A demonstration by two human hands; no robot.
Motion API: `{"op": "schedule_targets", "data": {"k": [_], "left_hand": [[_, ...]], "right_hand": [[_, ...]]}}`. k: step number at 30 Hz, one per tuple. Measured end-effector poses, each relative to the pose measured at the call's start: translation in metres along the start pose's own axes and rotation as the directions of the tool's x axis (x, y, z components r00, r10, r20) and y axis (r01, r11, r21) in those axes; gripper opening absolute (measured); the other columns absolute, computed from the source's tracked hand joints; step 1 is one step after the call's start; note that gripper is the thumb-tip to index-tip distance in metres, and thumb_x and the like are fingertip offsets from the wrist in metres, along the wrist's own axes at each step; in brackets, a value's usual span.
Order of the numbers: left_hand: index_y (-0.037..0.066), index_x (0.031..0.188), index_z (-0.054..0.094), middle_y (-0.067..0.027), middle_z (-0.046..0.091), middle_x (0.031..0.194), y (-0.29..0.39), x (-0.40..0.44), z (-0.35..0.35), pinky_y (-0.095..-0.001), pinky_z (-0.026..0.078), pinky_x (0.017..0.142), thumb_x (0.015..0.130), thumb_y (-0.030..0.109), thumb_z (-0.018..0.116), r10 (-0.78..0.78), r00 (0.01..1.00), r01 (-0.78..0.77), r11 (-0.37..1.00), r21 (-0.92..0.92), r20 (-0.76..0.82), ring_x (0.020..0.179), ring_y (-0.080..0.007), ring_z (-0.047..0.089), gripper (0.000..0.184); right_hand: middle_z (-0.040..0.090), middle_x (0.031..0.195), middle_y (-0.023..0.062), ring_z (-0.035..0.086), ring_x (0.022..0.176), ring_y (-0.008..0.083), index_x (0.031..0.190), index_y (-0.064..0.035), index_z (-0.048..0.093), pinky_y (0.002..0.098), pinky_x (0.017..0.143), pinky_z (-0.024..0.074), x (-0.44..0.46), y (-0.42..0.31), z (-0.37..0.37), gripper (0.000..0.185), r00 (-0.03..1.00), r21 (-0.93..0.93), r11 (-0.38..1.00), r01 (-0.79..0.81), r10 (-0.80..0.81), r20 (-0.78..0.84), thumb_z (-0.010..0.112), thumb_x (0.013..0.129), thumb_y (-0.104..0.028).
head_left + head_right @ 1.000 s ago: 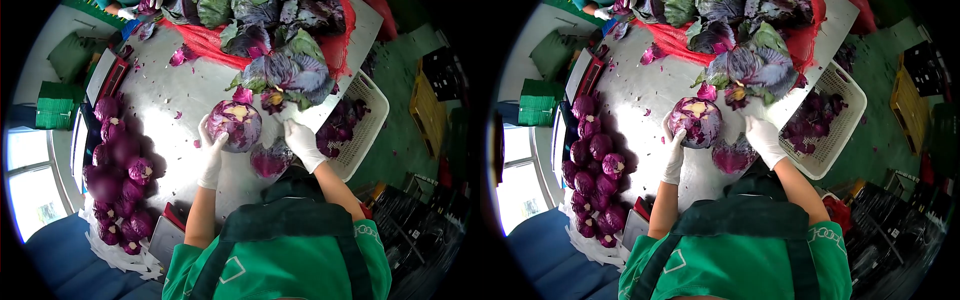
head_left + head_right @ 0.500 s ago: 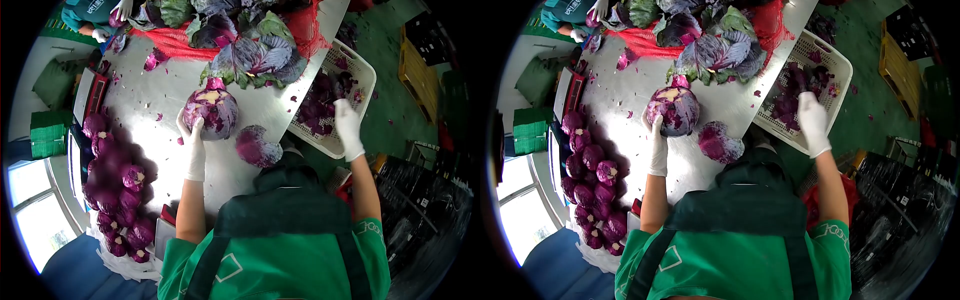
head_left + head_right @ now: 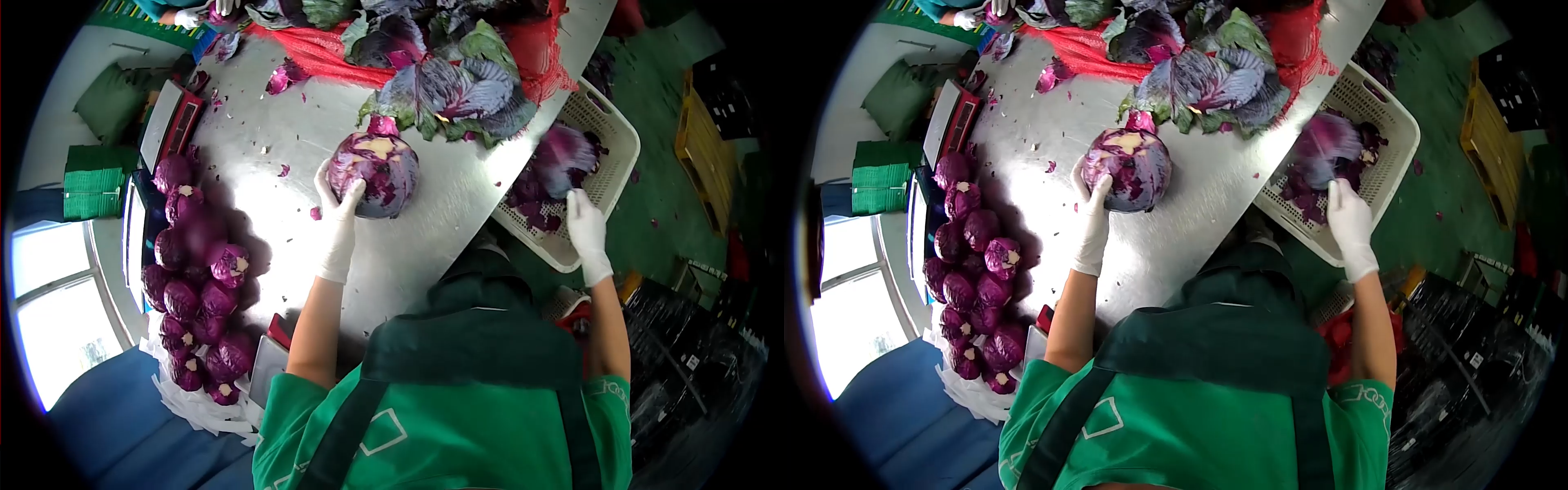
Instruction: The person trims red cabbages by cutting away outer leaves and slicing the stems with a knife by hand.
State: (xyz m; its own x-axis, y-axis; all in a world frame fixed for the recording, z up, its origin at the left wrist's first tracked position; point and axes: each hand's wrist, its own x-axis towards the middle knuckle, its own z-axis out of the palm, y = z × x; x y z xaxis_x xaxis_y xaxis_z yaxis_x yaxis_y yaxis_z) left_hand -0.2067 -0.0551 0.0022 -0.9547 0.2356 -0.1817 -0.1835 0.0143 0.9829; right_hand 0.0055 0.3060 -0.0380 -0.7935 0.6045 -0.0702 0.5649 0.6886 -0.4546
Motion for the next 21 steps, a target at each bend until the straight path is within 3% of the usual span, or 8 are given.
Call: {"op": "schedule_targets", "data": {"k": [2,3,4,5,6,10,16,21], "left_hand": [[0.008,0.146,0.025,-0.0148,0.041,0.138,0.01,-0.005,0.009,-0.0383,0.032,0.11,0.086,0.023,0.072,0.006,1.0,-0.006,1.0,0.029,0.021,0.128,-0.0249,0.042,0.078],[0.008,0.145,0.024,-0.0148,0.042,0.137,0.014,-0.007,0.012,-0.0385,0.034,0.109,0.085,0.023,0.074,0.006,1.0,-0.008,0.998,0.058,0.03,0.127,-0.0249,0.042,0.08],[0.007,0.145,0.024,-0.0149,0.042,0.136,0.016,-0.006,0.016,-0.0388,0.036,0.109,0.083,0.022,0.076,0.01,0.999,-0.013,0.996,0.086,0.042,0.127,-0.025,0.043,0.082],[0.006,0.143,0.025,-0.0147,0.042,0.135,0.014,-0.005,0.018,-0.0389,0.038,0.108,0.079,0.018,0.08,0.034,0.997,-0.039,0.997,0.06,0.074,0.126,-0.0249,0.044,0.086],[0.006,0.143,0.025,-0.0147,0.042,0.135,0.015,-0.004,0.02,-0.0389,0.038,0.108,0.079,0.018,0.08,0.034,0.997,-0.039,0.997,0.061,0.076,0.126,-0.0249,0.044,0.086],[0.005,0.142,0.024,-0.0144,0.04,0.136,0.018,-0.001,0.02,-0.0379,0.039,0.108,0.076,0.016,0.083,0.015,0.99,-0.036,0.988,0.147,0.143,0.127,-0.0242,0.044,0.09],[0.004,0.139,0.026,-0.0162,0.04,0.133,0.016,0.001,0.014,-0.0379,0.04,0.106,0.076,0.019,0.084,0.016,0.991,-0.048,0.969,0.243,0.13,0.127,-0.0245,0.044,0.087],[0.002,0.129,0.027,-0.0199,0.05,0.122,0.031,-0.003,0.021,-0.0372,0.048,0.097,0.076,0.02,0.085,-0.032,0.991,-0.006,0.958,0.286,0.127,0.115,-0.0255,0.056,0.081]], "right_hand": [[0.067,0.081,0.0192,0.065,0.073,0.0416,0.1,-0.0091,0.062,0.0495,0.064,0.0515,-0.003,-0.031,-0.016,0.029,0.999,0.178,0.983,0.043,-0.041,-0.015,0.045,0.102,-0.032],[0.067,0.08,0.0194,0.067,0.074,0.0386,0.108,-0.0099,0.062,0.0468,0.064,0.0528,-0.006,-0.055,-0.014,0.026,0.986,0.239,0.957,0.166,-0.162,-0.034,0.051,0.1,-0.032],[0.068,0.082,0.0184,0.068,0.074,0.0353,0.113,-0.0106,0.06,0.0433,0.064,0.0538,-0.008,-0.079,-0.012,0.028,0.984,0.264,0.959,0.108,-0.14,0.107,0.056,0.097,-0.033],[0.068,0.083,0.0172,0.068,0.074,0.0336,0.114,-0.0096,0.06,0.0406,0.064,0.0541,-0.01,-0.105,-0.006,0.03,0.975,0.3,0.947,0.117,-0.167,0.149,0.062,0.093,-0.032],[0.068,0.088,0.0161,0.068,0.073,0.0327,0.114,-0.0078,0.06,0.0403,0.064,0.054,-0.012,-0.12,0.017,0.033,0.96,0.409,0.877,0.254,-0.281,0.004,0.067,0.09,-0.029],[0.066,0.094,0.022,0.067,0.074,0.0334,0.108,0.0033,0.059,0.0395,0.069,0.0537,-0.004,-0.164,0.058,0.028,0.951,0.625,0.774,0.102,-0.26,0.167,0.065,0.091,-0.019],[0.059,0.086,0.0151,0.06,0.075,0.0313,0.098,0.0003,0.055,0.0378,0.069,0.0481,-0.001,-0.162,0.06,0.02,0.943,0.683,0.709,0.175,-0.32,0.091,0.061,0.095,-0.018],[0.058,0.08,0.0147,0.059,0.073,0.0308,0.1,-0.0011,0.057,0.0366,0.068,0.0478,0.003,-0.168,0.052,0.024,0.932,0.577,0.816,0.025,-0.227,0.281,0.061,0.096,-0.024]]}}
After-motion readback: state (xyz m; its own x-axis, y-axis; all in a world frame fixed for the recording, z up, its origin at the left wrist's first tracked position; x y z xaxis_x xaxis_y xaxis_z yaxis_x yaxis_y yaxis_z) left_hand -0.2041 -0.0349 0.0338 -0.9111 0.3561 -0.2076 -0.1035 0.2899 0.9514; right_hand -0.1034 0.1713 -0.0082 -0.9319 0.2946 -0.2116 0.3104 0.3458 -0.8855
